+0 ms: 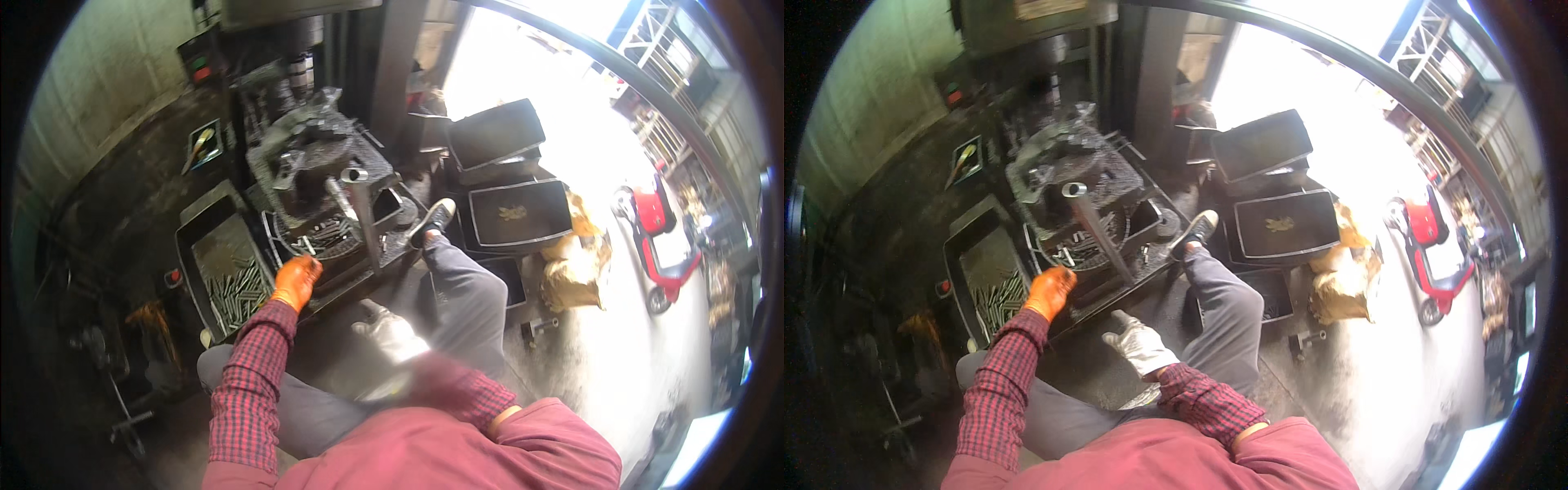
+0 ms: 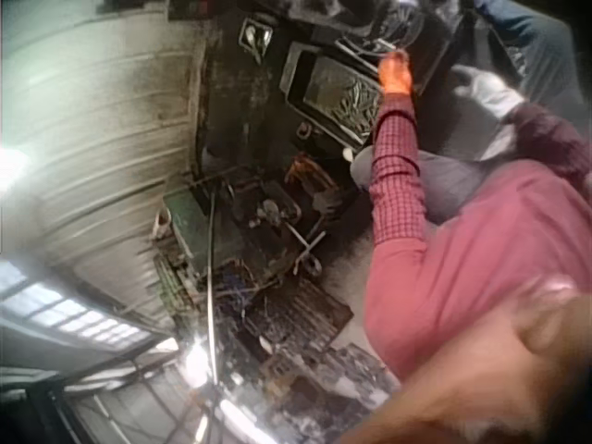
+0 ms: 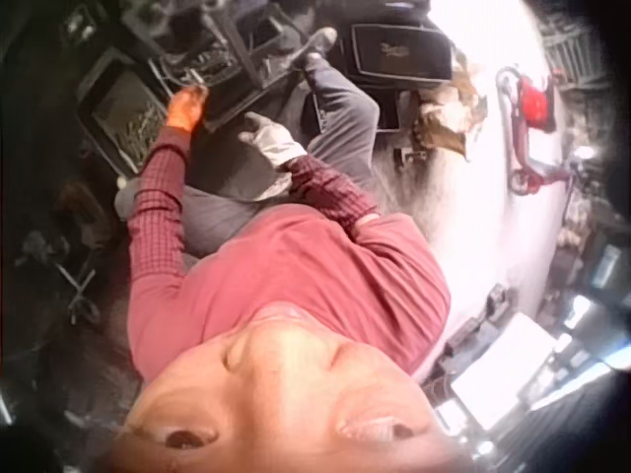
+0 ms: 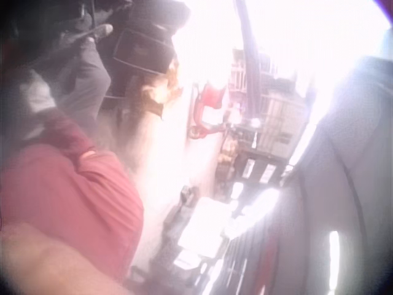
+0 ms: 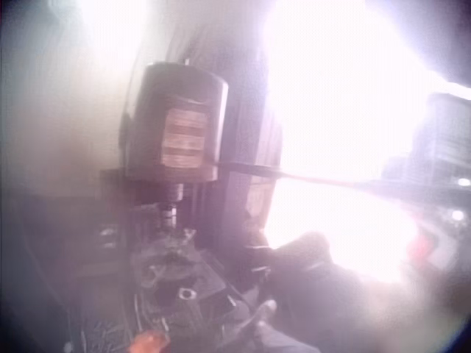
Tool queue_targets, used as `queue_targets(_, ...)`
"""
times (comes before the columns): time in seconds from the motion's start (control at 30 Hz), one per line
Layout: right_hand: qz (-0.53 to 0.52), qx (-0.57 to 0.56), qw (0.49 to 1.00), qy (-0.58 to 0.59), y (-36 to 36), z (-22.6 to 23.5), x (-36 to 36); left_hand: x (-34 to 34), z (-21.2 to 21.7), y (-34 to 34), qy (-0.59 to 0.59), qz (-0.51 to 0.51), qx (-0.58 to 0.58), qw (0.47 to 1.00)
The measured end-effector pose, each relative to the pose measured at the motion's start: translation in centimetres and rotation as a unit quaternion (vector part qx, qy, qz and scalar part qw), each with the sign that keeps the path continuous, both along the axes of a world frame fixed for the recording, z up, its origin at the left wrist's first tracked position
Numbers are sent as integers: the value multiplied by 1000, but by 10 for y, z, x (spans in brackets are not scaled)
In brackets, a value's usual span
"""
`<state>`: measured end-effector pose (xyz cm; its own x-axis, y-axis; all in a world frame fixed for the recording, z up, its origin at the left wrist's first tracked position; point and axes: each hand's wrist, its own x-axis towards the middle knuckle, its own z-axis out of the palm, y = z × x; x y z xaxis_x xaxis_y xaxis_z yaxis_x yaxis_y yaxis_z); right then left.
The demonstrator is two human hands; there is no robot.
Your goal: The person operates a drill press in a workshop, repeatedly picking up small metal rods from a tray, placing them into the chuck, and using the lever to lower the drill. The person wears orange and white gloves and works continuously on the same batch of rods.
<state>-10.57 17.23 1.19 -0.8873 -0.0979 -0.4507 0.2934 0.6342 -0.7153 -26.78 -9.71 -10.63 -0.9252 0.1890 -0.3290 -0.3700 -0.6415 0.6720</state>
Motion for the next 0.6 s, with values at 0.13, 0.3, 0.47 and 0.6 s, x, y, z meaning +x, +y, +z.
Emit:
queue_targets(0.13, 20, -24, 999, 6, 11, 17, 11, 1, 14, 13, -72, 66, -119, 988)
queue_targets(0.3, 13, -28, 999, 21, 16, -10, 12, 70, 80, 49, 109, -114, -392, 906)
queue_targets(0.47, -44, -265, 962, -45, -4, -41, 19, 140, 158, 2, 177, -76, -477, 858)
queue_targets(0.6, -23, -276, 957, -79, -16, -49, 22, 155, 201, -109, 248, 262, -464, 809)
